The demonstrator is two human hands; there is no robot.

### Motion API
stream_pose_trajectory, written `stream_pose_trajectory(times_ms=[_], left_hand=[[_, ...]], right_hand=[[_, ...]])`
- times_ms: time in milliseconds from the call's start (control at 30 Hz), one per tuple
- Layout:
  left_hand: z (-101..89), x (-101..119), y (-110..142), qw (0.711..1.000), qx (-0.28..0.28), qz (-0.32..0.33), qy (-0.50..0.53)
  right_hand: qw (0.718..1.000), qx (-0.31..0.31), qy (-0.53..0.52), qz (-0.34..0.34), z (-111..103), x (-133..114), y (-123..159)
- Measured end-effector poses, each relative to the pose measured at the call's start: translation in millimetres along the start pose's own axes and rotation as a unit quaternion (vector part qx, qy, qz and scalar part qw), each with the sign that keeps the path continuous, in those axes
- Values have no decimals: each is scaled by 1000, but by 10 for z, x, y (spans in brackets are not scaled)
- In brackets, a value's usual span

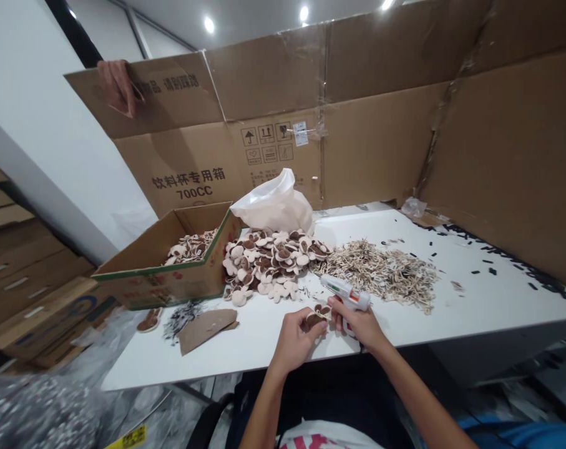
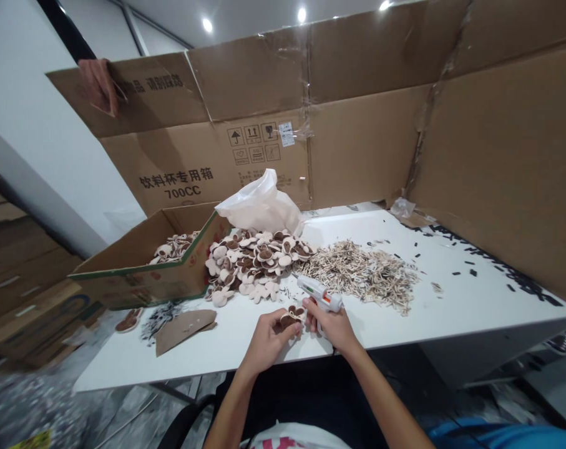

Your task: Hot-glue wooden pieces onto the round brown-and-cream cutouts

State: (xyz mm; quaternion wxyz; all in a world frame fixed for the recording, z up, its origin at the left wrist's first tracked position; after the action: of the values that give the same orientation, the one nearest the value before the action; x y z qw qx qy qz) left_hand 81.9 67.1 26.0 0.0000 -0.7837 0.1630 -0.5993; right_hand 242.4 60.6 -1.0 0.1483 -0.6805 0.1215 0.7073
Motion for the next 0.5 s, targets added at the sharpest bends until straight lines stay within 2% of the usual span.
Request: stream_pose_trajectory(times_ms=[133,267,333,400,500], left_hand=[[-72,-43,-39,998,60,-10,2],[-283,-34,-49,992,121,-11,18],[-463,36,-29,989,149,15,14],[-686,172,17,980,188,70,-9],[-1092,387,113,947,292,133,-12]], right_hand=[[997,55,-52,22,-78,56,-53],[993,77,-80,27,-114,66,-77],[993,78,-89,30,-118,79,-82],[992,78,-91,31,-119,95,-85],[992,81,-90,32,-116,116,-93]])
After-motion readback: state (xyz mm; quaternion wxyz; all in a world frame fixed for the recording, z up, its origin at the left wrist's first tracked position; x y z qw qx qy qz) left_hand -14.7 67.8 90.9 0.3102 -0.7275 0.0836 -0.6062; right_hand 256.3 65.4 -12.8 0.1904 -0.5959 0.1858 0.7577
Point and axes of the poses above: each hand's wrist, its own y-axis away from the middle knuckle, its own z-axis out of the palm, x = y × z, the point moved 8 cm from there along -y, towards the middle knuckle, and after that the axes turned 13 degrees about x, right-handed, at the moved point
